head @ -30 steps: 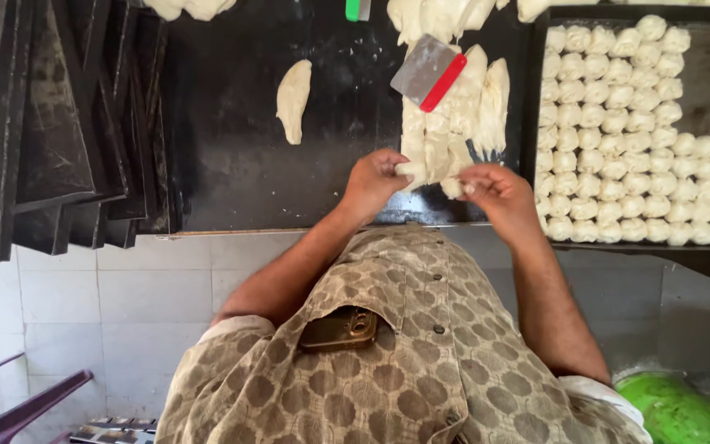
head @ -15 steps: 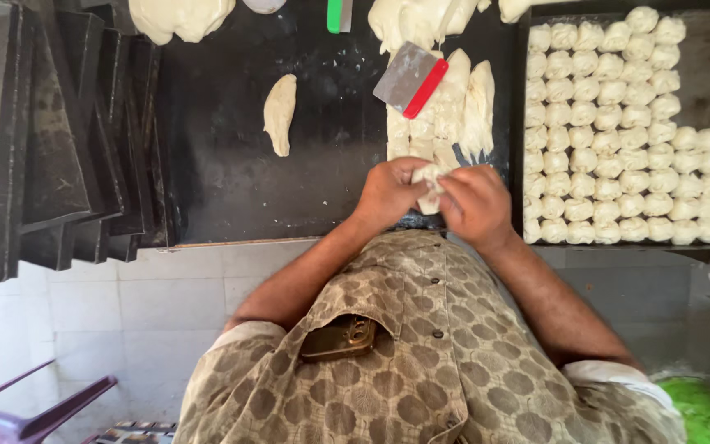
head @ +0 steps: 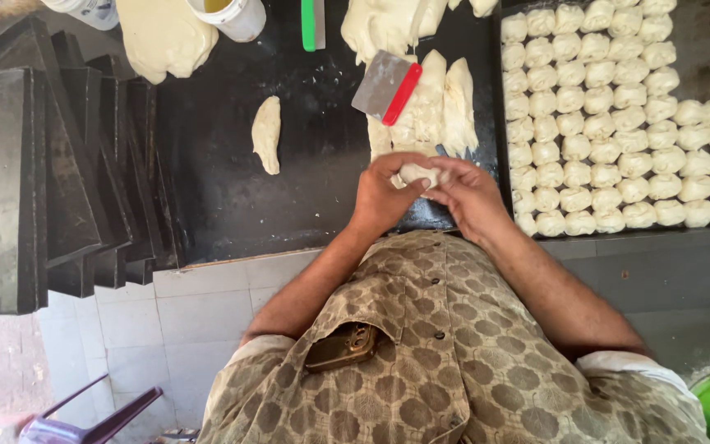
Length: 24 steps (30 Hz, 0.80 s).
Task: The person rolls out a long strip of dough, cuts it into smaller segments using a bench scraper, and then rolls each segment into a ball by hand before placing it onto a tray.
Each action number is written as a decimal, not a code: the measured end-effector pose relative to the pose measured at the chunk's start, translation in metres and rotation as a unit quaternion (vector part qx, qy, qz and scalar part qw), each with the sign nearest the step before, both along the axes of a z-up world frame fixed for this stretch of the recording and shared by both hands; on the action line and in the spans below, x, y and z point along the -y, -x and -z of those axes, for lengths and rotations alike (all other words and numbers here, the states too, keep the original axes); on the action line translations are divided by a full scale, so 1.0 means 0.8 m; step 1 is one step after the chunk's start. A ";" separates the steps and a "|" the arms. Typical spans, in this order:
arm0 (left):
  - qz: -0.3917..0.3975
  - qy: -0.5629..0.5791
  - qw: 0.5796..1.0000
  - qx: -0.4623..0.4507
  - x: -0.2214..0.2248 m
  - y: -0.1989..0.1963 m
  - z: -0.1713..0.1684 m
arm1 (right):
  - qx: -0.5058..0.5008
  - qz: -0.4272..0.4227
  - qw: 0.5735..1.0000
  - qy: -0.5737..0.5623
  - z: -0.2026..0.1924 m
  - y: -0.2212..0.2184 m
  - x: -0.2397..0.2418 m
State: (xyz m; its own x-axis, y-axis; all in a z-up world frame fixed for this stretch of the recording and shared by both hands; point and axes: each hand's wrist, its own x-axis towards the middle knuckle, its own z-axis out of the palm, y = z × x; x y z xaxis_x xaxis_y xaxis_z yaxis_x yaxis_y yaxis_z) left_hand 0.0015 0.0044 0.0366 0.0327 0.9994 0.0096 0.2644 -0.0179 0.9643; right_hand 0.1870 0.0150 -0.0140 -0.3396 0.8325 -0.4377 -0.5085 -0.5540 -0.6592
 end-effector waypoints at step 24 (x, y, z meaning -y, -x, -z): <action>0.104 -0.022 0.985 -0.136 0.012 0.051 0.038 | 0.495 -0.008 0.801 -0.336 0.045 -0.022 -0.007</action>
State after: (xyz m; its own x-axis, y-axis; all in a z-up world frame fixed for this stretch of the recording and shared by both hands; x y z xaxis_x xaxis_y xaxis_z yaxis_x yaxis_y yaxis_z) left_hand -0.0390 -0.0051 0.0060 0.2449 0.9694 0.0145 0.4992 -0.1389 0.8553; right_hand 0.2044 0.0205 -0.0503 -0.1157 0.9922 0.0468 0.4513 0.0945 -0.8874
